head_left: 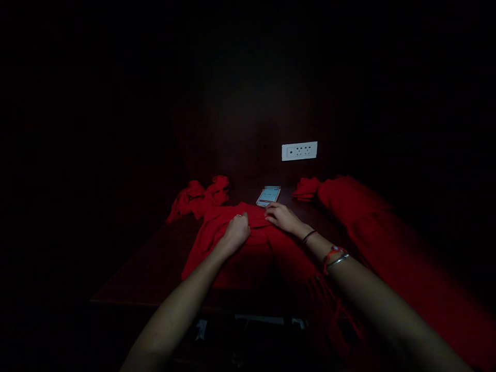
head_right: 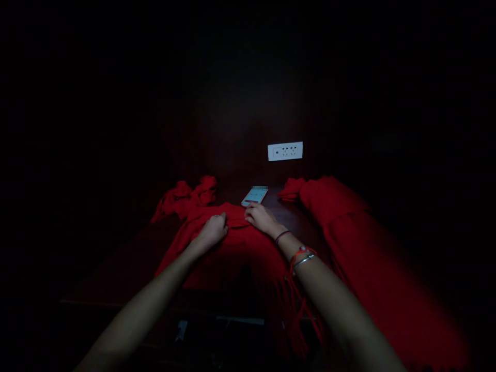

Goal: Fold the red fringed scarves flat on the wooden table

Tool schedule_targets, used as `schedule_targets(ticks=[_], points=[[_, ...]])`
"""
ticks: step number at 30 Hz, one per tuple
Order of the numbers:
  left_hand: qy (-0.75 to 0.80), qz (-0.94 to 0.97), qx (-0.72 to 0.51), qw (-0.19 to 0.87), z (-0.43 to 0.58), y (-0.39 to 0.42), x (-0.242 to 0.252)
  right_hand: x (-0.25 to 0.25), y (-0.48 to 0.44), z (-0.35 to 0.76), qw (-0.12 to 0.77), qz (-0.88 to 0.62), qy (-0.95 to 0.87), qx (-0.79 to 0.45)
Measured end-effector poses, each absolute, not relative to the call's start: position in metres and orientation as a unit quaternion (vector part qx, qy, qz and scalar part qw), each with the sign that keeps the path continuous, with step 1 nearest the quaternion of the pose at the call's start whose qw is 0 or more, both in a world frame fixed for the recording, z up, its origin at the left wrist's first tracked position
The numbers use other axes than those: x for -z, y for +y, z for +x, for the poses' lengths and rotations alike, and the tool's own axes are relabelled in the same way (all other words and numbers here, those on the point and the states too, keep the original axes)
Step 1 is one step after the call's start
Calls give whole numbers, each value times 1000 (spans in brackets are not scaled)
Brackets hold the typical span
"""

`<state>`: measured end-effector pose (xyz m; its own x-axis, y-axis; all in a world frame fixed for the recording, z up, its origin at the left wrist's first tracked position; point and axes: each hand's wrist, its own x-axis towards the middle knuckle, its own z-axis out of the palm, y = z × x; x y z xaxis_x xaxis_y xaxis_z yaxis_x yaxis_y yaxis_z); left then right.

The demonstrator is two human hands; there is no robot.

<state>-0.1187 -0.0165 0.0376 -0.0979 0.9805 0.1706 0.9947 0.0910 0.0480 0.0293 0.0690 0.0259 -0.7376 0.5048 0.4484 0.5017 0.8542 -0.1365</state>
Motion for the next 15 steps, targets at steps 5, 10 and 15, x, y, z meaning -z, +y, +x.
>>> schedule_targets(ticks=[5,10,15], points=[[-643,-757,114,16,-135,-23,-42,-31,65,19,234,-328,-915,10],[-606,-792,69,32,-140,-22,-40,-32,65,6,229,-357,-905,42],[-661,-746,69,46,-137,-22,-41,-34,58,0,266,-343,-899,65]])
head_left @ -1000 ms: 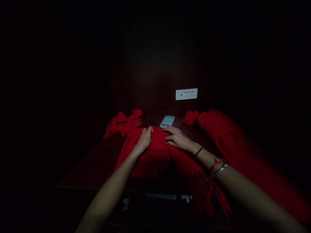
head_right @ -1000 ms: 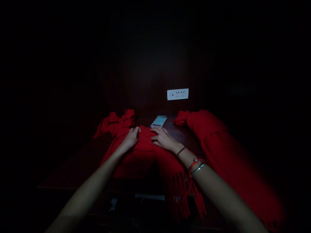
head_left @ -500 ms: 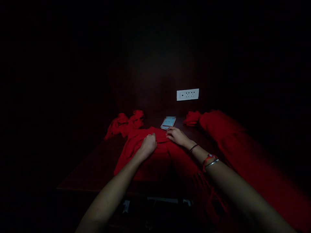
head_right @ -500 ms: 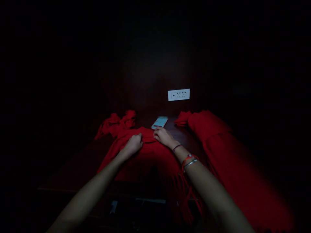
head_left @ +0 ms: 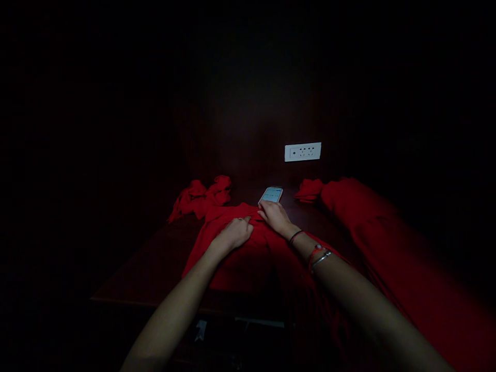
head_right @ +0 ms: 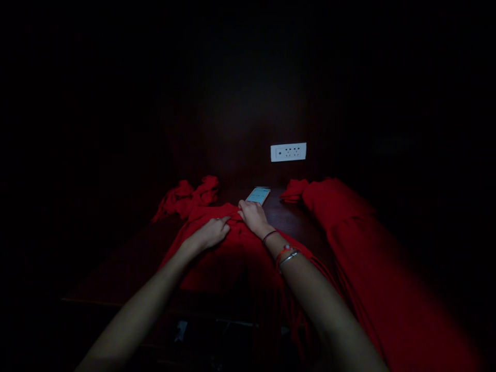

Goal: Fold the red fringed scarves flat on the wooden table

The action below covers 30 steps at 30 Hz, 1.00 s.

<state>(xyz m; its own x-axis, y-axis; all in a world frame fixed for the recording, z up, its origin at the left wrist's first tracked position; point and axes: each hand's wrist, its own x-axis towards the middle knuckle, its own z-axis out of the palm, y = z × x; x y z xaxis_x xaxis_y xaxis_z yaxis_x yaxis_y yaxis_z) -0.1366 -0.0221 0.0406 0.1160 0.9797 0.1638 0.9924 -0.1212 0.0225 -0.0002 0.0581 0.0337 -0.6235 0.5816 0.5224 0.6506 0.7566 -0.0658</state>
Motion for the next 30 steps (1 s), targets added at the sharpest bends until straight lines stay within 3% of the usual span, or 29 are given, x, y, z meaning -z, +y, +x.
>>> schedule_targets(ticks=[5,12,18,25,30], points=[[-673,-737,62,9,-140,-23,-40,-32,52,8,253,-191,-943,100],[-683,-720,-100,-78,-147,-26,-47,-26,54,16,197,-189,-954,124],[-666,-726,-117,-125,-159,-25,-52,-31,52,-1,182,-149,-960,151],[-672,-720,-97,-143,-168,-24,-55,-24,59,-4,259,-140,-953,73],[-665,-740,-31,-94,-163,-25,-53,-35,58,12,303,-134,-944,2]])
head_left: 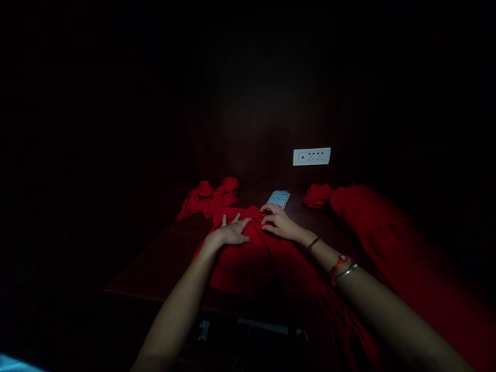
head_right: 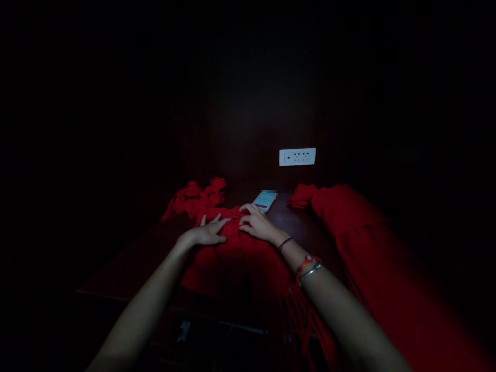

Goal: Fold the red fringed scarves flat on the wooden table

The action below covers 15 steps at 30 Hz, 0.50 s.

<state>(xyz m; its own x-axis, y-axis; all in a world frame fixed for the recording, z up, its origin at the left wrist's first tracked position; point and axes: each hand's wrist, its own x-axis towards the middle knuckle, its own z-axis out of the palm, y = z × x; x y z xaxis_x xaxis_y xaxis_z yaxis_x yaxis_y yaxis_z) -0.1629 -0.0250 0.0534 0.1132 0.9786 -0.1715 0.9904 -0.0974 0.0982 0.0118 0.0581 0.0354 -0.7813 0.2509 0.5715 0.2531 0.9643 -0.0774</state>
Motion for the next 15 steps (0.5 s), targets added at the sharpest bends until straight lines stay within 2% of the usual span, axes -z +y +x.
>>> schedule_targets(ticks=[4,9,11,15], points=[[646,760,-50,48,-153,-28,-52,-53,42,34,282,-140,-949,29],[522,820,-154,177,-146,-27,-51,-52,25,63,208,-180,-959,68],[510,822,-155,201,-145,-25,-48,-49,22,73,199,-195,-959,54],[553,808,-108,172,-142,-19,-45,-53,18,90,201,-204,-958,19]])
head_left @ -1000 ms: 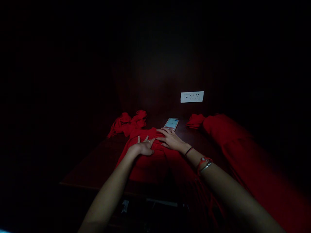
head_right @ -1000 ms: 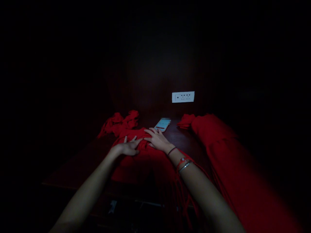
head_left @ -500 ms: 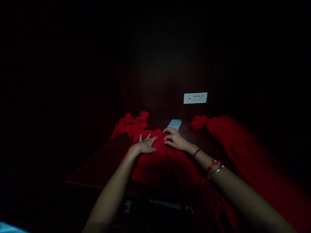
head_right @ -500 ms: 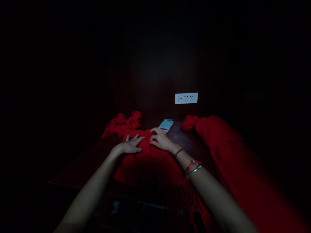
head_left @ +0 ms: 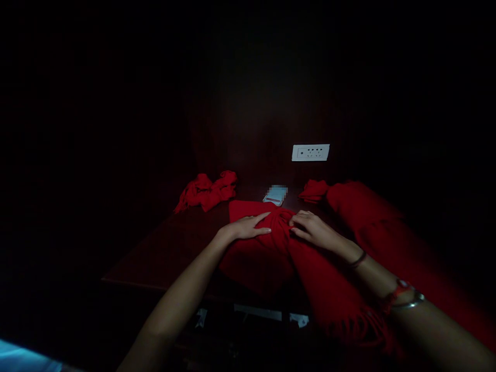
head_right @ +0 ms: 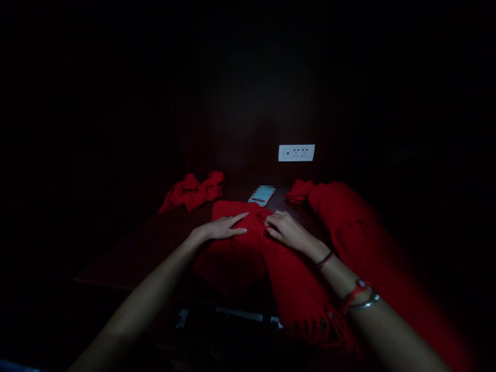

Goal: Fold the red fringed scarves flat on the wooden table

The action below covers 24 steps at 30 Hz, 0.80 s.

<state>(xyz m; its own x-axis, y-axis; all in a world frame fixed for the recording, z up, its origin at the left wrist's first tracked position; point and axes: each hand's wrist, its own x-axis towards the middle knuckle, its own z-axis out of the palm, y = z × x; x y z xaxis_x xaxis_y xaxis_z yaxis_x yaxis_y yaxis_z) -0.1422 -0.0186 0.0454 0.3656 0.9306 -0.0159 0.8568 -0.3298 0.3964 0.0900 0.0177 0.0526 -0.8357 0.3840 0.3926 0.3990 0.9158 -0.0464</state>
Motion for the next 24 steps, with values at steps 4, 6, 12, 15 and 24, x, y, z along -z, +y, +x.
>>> schedule_targets(ticks=[4,6,12,15,24], points=[[602,772,-77,188,-147,-14,-48,-60,12,107,187,-215,-958,32],[626,756,-57,182,-152,-10,-47,-60,9,113,176,-225,-958,32],[631,762,-71,128,-164,8,-36,-47,8,114,169,-279,-945,29],[657,743,-52,115,-168,18,-29,-49,7,111,132,-280,-949,49],[655,745,-106,72,-170,25,-28,-50,-5,117,132,-320,-937,42]])
